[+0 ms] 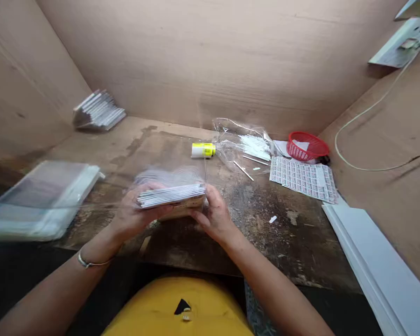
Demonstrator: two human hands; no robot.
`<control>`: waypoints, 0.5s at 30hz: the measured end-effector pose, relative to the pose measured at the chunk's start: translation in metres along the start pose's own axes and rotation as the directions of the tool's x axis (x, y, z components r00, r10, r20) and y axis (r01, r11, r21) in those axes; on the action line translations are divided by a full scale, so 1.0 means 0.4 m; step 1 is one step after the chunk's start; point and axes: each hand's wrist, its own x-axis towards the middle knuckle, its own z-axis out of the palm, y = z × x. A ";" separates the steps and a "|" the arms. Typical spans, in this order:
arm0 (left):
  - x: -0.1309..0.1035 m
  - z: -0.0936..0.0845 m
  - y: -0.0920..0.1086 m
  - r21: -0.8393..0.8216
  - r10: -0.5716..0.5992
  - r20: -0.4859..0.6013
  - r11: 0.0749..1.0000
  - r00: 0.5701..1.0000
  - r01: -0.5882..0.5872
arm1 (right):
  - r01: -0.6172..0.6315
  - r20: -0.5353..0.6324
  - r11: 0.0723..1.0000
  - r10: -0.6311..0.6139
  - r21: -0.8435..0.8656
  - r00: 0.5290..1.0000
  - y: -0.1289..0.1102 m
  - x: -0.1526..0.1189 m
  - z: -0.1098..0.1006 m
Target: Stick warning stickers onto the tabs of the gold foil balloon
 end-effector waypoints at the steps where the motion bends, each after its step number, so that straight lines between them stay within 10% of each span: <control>1: 0.003 -0.009 -0.003 0.005 -0.001 0.032 1.000 0.999 0.001 | -0.011 -0.033 1.000 0.012 0.027 0.999 -0.005 -0.008 -0.024; 6: 0.037 -0.018 -0.013 0.000 -0.036 0.193 0.999 0.980 0.036 | 0.017 -0.061 0.961 0.000 0.276 0.998 -0.023 0.002 -0.099; 15: -0.004 0.004 -0.078 -0.023 -0.091 0.338 0.994 0.937 0.105 | -0.054 0.158 0.981 0.025 0.185 0.987 0.061 -0.040 -0.020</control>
